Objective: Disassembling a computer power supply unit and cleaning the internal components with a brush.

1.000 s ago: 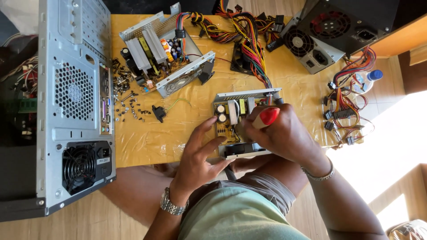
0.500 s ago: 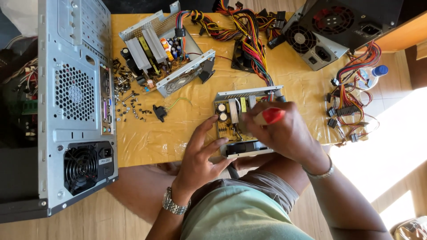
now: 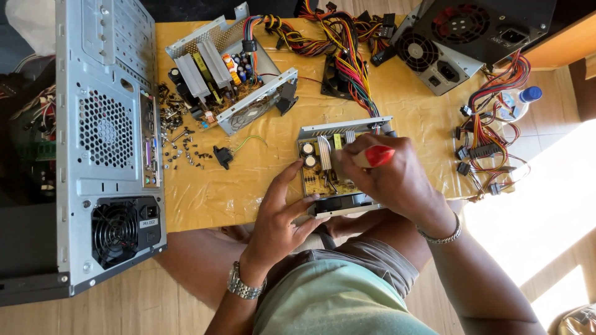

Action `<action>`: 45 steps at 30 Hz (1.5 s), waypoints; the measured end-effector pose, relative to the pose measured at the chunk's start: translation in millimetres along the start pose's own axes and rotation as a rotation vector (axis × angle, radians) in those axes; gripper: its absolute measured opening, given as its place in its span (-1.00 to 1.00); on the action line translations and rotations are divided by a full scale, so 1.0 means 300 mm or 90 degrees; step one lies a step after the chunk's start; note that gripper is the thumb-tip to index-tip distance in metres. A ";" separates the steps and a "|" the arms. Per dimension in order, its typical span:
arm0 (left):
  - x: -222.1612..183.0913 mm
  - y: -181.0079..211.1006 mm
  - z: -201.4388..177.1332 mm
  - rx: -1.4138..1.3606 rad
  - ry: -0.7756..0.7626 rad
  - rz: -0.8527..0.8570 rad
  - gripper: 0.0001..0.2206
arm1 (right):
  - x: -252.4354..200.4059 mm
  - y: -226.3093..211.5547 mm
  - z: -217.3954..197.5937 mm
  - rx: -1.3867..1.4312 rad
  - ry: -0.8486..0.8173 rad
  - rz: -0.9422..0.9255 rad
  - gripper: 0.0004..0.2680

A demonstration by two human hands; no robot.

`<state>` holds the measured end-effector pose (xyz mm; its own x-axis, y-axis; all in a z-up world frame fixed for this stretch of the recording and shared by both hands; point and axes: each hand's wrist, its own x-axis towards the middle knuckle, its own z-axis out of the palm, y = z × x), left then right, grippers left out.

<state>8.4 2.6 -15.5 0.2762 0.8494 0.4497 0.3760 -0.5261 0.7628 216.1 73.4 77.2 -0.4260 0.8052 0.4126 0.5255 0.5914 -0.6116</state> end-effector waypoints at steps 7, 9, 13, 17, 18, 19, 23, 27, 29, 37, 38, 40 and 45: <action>0.001 0.006 0.000 0.006 -0.006 -0.016 -0.82 | -0.033 0.034 0.027 -0.056 -0.005 0.034 -0.87; -0.009 0.001 0.002 0.021 -0.004 -0.005 -0.82 | -0.037 0.019 0.018 -0.116 -0.093 0.020 -0.83; -0.004 0.013 -0.007 0.014 -0.016 -0.001 -0.83 | -0.035 0.022 0.028 -0.134 -0.052 0.033 -0.85; -0.012 0.022 -0.044 0.077 -0.068 0.026 -0.85 | 0.010 -0.062 -0.123 0.009 -0.143 0.019 -0.91; -0.013 0.022 -0.059 0.088 -0.083 0.030 -0.82 | 0.025 -0.086 -0.177 0.016 -0.173 0.030 -0.83; -0.017 0.018 -0.076 0.085 -0.081 0.021 -0.82 | 0.010 -0.078 -0.194 0.019 -0.181 0.031 -0.83; -0.013 -0.003 -0.127 0.047 -0.113 0.012 -0.73 | -0.021 -0.074 -0.200 -0.014 -0.151 -0.140 -0.87; 0.000 -0.024 -0.141 0.027 -0.124 0.030 -0.85 | -0.028 -0.017 -0.101 0.065 -0.200 -0.158 -0.86; 0.008 -0.028 -0.139 0.028 -0.124 0.035 -0.88 | -0.026 -0.016 -0.135 0.041 -0.249 -0.140 -0.90; 0.037 -0.024 -0.146 -0.006 -0.116 0.036 -0.86 | -0.045 0.009 -0.144 0.053 -0.310 -0.119 -0.85; 0.042 -0.021 -0.145 -0.006 -0.110 0.036 -0.87 | -0.050 0.002 -0.155 0.022 -0.277 -0.103 -0.85; 0.042 -0.025 -0.146 -0.002 -0.102 0.032 -0.87 | -0.047 0.013 -0.143 -0.004 -0.245 -0.090 -0.85; 0.044 -0.030 -0.154 0.011 -0.133 0.025 -0.88 | -0.067 0.033 -0.170 0.026 -0.339 -0.067 -0.87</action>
<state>-32.3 20.5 5.0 0.4668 0.8026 0.3714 0.3766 -0.5604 0.7376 267.4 65.2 97.2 -0.7945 0.6020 0.0799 0.4354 0.6564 -0.6160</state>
